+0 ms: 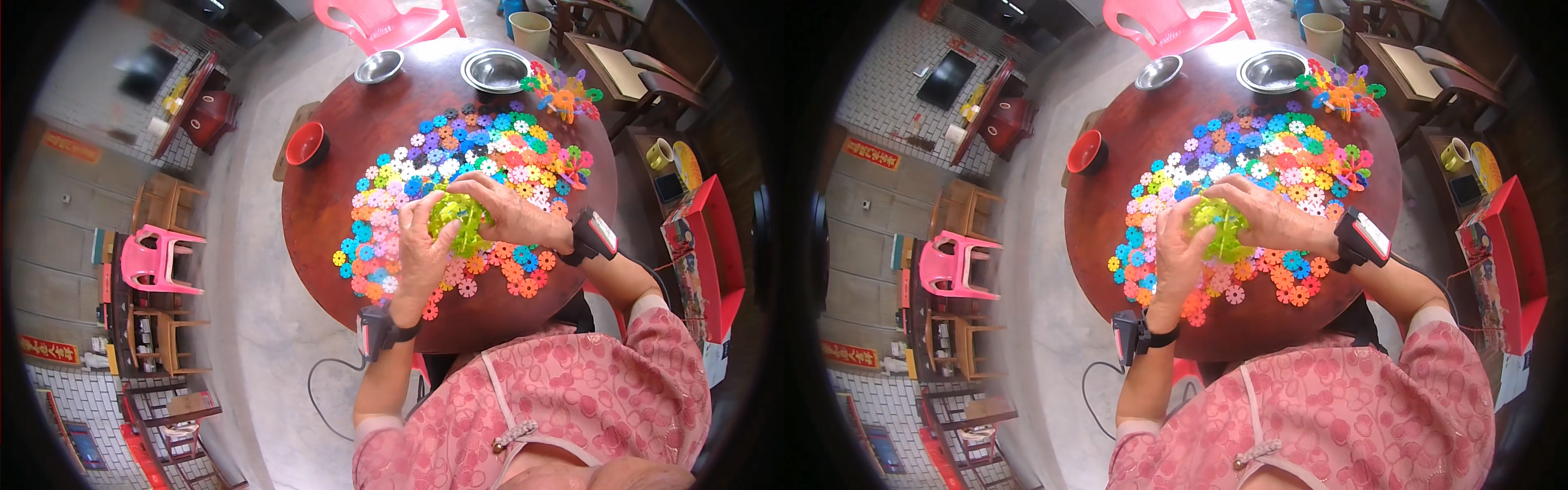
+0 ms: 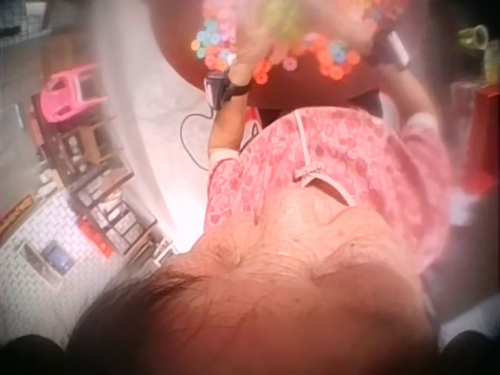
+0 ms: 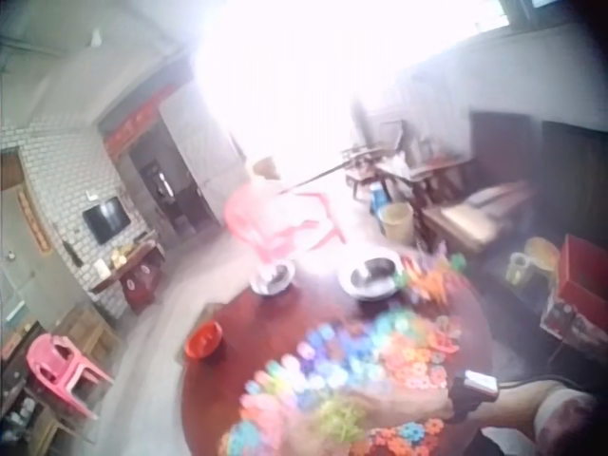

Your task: Assembling interlocking snowflake-shaped plastic toy pieces into a structure.

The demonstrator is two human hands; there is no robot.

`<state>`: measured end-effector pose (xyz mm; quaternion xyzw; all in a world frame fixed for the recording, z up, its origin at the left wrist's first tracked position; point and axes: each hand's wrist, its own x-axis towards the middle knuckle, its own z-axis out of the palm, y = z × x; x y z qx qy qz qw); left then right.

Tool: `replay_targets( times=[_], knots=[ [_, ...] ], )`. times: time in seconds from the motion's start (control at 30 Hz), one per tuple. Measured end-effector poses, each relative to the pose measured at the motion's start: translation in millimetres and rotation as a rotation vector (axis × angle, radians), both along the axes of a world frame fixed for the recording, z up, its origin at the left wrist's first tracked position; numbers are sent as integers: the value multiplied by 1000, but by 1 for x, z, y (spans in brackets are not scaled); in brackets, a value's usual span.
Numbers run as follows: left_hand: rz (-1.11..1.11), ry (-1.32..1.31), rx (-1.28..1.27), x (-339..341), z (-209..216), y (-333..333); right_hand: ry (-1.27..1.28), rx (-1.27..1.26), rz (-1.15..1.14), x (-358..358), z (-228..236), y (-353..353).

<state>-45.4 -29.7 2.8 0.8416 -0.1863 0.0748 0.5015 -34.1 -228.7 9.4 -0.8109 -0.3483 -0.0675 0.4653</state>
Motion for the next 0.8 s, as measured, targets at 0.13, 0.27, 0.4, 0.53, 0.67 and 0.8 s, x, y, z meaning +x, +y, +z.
replay_targets(
  times=[0.13, 0.27, 0.4, 0.53, 0.67, 0.8],
  knots=[
    [105, 71, -9, -9, 20, -8, -96, 50, -74, 5, 6, -13],
    [68, 37, -11, -2, 1, 2, -108, -3, 13, 10, -1, -17],
    [91, -176, 250, -8, 9, -5, -156, -12, 51, 10, -3, -16],
    [25, -227, 568, -15, 35, -9, -170, 47, 90, 8, 3, -15],
    [47, -137, 572, -8, 31, -2, -277, 79, -99, -7, 18, 0],
    [135, -93, 388, 3, 24, 6, -434, -26, -151, -31, 30, 8]
  ],
)
